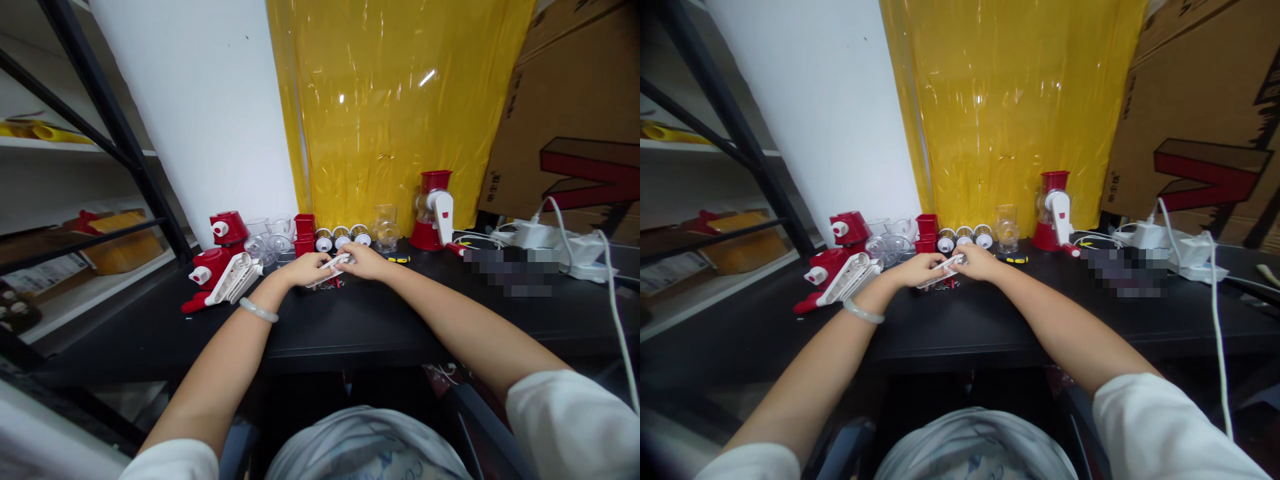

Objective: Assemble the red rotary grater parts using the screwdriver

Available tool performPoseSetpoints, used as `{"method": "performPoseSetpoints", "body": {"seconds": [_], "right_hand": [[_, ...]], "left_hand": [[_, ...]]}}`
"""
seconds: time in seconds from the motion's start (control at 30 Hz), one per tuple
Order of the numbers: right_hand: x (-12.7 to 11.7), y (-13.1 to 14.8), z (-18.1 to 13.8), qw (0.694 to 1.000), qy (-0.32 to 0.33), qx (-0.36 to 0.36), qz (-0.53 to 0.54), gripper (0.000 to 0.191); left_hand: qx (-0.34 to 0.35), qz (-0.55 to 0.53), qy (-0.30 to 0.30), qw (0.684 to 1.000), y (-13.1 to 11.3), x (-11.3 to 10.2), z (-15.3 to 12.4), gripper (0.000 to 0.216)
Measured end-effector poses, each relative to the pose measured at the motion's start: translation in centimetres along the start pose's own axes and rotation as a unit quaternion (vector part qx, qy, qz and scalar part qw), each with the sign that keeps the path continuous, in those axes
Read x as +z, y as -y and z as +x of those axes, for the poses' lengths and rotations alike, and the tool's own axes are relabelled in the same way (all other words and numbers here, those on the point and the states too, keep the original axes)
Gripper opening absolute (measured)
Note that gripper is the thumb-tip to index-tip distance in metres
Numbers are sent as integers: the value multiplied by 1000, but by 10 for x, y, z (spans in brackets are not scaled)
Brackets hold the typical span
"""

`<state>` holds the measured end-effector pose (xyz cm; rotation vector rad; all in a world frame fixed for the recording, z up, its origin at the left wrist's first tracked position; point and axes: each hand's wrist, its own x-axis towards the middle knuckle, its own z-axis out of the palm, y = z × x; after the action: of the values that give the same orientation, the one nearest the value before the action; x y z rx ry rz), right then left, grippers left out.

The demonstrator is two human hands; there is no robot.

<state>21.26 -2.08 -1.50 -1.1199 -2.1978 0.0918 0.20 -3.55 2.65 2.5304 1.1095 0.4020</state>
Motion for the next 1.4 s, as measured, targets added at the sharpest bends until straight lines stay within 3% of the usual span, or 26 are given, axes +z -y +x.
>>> {"method": "performPoseSetpoints", "body": {"seconds": [1.4], "right_hand": [[-2,5,-3,999,23,13,-20,18]], "left_hand": [[-10,40,9,999,-10,4,-2,30]]}}
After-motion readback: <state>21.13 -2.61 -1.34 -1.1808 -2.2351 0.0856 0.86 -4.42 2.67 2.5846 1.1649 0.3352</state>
